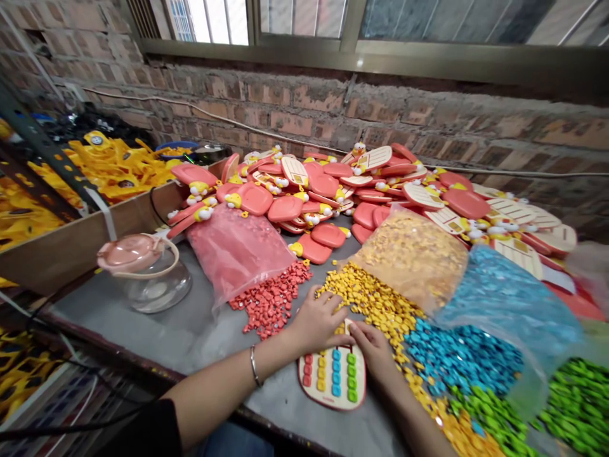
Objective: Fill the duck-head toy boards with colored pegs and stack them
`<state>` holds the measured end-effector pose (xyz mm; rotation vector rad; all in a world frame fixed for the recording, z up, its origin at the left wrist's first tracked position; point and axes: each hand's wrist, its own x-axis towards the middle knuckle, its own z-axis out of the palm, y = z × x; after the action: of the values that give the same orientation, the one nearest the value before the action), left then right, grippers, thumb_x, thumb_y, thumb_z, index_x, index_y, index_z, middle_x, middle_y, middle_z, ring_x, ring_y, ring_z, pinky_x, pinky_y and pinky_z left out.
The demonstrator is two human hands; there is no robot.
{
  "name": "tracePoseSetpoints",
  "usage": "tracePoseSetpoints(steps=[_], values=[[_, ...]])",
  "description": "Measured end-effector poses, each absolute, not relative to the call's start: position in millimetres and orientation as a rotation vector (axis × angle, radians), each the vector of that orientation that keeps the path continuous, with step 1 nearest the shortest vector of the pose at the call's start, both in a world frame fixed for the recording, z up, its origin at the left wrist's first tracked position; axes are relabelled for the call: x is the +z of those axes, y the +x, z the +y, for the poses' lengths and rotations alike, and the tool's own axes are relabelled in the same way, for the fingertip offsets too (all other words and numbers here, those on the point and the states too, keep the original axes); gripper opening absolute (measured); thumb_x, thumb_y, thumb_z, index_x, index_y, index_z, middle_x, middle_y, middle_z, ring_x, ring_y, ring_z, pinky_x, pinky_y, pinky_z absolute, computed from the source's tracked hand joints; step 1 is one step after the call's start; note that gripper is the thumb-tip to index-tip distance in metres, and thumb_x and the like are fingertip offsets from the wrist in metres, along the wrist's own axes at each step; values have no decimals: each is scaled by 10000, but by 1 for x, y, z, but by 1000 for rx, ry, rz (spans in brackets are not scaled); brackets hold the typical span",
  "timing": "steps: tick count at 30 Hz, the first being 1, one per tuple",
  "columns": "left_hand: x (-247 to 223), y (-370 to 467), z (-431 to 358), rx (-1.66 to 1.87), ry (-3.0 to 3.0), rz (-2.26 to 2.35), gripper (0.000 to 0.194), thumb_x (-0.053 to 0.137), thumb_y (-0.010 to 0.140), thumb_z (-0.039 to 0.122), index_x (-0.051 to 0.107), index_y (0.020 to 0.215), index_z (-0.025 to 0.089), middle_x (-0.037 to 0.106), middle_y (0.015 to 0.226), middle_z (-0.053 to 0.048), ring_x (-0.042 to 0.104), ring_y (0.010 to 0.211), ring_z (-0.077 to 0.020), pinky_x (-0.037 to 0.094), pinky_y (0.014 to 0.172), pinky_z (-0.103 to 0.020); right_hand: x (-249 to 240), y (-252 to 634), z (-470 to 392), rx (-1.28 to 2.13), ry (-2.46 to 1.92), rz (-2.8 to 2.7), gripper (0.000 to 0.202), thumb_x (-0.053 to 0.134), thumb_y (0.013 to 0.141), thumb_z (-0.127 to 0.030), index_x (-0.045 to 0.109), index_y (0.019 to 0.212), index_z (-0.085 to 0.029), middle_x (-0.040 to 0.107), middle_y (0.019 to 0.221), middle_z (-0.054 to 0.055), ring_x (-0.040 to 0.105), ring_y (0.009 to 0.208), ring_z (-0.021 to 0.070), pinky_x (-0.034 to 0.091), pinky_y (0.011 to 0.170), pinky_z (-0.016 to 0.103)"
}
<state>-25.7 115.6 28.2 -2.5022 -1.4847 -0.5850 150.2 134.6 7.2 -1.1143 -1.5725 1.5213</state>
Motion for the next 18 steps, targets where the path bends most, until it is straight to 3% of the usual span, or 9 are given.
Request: tracePoseSetpoints(steps=[6, 10, 18], values=[[36, -29, 118, -662, -2492, -1813, 591, 428, 884, 642, 545, 1213, 165, 646, 1112, -125, 592, 1007, -274, 339, 927, -462, 4, 149, 137, 1564, -1087, -1478, 550, 660, 695, -691, 705, 806, -154, 685, 717, 54, 608, 655, 197, 486, 582, 284], [38, -31, 120, -713, -2622, -1926, 536, 472, 891, 588, 537, 1223, 172, 671, 1133, -102, 610, 1047, -267, 374, 906, -422, 3, 150, 137, 1555, -1068, -1484, 604, 563, 747, -738, 709, 847, -161, 706, 748, 71, 637, 659, 207, 511, 604, 307], [49, -36, 122, -769, -2737, -2029, 434, 585, 849, 381, 540, 1248, 215, 684, 1145, -40, 637, 1028, -231, 429, 889, -366, 9, 151, 137, 1433, -1079, -1693, 455, 612, 804, -574, 714, 968, -162, 723, 902, 82, 654, 815, 234, 510, 700, 317]])
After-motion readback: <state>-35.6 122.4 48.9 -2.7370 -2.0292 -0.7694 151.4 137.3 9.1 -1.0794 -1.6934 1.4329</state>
